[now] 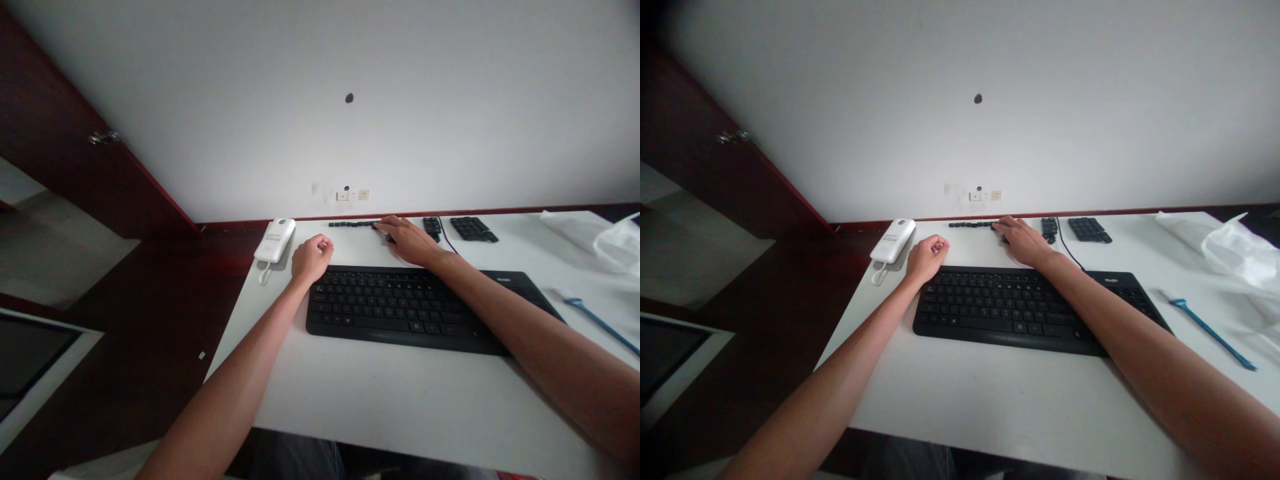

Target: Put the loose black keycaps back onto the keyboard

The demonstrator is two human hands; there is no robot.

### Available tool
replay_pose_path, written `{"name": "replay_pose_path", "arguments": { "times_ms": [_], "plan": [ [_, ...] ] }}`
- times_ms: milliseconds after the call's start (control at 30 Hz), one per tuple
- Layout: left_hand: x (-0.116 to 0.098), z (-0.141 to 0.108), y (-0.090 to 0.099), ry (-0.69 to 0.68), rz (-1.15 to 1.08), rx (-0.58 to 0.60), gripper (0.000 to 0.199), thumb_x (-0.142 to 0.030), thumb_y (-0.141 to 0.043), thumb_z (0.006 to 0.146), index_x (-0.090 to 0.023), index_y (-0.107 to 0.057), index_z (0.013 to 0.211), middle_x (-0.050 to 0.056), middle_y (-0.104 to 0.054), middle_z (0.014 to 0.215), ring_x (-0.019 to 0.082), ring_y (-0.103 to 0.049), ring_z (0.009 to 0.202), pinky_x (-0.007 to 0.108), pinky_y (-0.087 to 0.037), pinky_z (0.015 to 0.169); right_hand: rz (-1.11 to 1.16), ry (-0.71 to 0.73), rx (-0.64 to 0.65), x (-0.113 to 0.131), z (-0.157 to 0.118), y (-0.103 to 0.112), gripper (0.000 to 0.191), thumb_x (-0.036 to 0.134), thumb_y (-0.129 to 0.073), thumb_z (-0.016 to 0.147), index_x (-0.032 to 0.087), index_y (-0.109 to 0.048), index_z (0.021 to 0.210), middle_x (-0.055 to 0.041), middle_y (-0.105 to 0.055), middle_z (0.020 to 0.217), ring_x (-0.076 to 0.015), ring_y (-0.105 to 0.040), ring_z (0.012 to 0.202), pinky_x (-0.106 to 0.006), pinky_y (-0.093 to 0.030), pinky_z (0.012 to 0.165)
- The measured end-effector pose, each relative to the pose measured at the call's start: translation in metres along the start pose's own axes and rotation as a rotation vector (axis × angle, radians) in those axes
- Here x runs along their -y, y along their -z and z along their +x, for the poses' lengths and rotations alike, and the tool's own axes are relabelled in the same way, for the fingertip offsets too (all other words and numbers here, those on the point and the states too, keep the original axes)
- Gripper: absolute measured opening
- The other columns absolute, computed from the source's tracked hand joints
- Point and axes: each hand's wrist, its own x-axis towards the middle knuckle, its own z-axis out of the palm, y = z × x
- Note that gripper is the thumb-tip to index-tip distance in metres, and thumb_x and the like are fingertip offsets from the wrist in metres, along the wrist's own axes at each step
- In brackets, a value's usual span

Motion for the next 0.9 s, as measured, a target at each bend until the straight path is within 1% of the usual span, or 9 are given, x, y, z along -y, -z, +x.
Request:
{"name": "replay_pose_path", "arguments": {
  "times_ms": [133, 400, 600, 700, 900],
  "plan": [
    [0.0, 0.0, 0.0, 0.003, 0.008, 0.006, 0.011, -0.031, -0.063, 0.093, -0.029, -0.074, 0.094, -0.001, -0.076, 0.091, 0.017, -0.064, 0.074, 0.026, -0.04, 0.068, 0.014, 0.021, -0.006, -0.001, 0.001, 0.0, 0.068, 0.005, -0.049, 0.082, 0.016, -0.058, 0.148, -0.0176, -0.059, 0.143, -0.0348, -0.058, 0.131, -0.052, -0.05, 0.112],
    [0.002, 0.0, -0.001, 0.003, -0.006, 0.004, 0.012, -0.031, -0.063, 0.093, -0.03, -0.075, 0.094, -0.002, -0.076, 0.092, 0.016, -0.064, 0.073, 0.027, -0.04, 0.067, 0.003, 0.023, 0.007, 0.002, -0.004, 0.001, 0.059, 0.009, -0.051, 0.087, 0.015, -0.061, 0.145, -0.019, -0.059, 0.143, -0.0356, -0.057, 0.133, -0.051, -0.05, 0.111],
    [0.002, -0.001, 0.001, 0.001, -0.001, 0.008, 0.012, -0.032, -0.062, 0.094, -0.03, -0.074, 0.094, -0.002, -0.076, 0.093, 0.018, -0.067, 0.08, 0.027, -0.041, 0.069, -0.006, 0.019, 0.0, 0.012, -0.012, 0.009, 0.056, 0.008, -0.052, 0.089, 0.015, -0.064, 0.143, -0.0188, -0.061, 0.144, -0.0369, -0.059, 0.13, -0.052, -0.051, 0.11],
    [0.001, -0.002, 0.003, 0.006, 0.006, 0.014, 0.013, -0.032, -0.062, 0.094, -0.03, -0.074, 0.095, -0.001, -0.076, 0.093, 0.019, -0.067, 0.081, 0.027, -0.041, 0.07, -0.025, 0.015, 0.006, 0.017, -0.016, 0.014, 0.056, 0.006, -0.05, 0.088, 0.015, -0.064, 0.142, -0.0185, -0.062, 0.141, -0.036, -0.061, 0.128, -0.051, -0.052, 0.109],
    [0.001, -0.003, 0.002, 0.01, -0.004, 0.007, 0.013, -0.035, -0.061, 0.095, -0.03, -0.073, 0.093, -0.001, -0.076, 0.094, 0.019, -0.068, 0.081, 0.028, -0.04, 0.067, -0.028, 0.004, 0.024, 0.016, -0.032, 0.019, 0.053, 0.009, -0.053, 0.088, 0.017, -0.066, 0.138, -0.0169, -0.064, 0.141, -0.035, -0.062, 0.126, -0.052, -0.053, 0.108]
  ]
}}
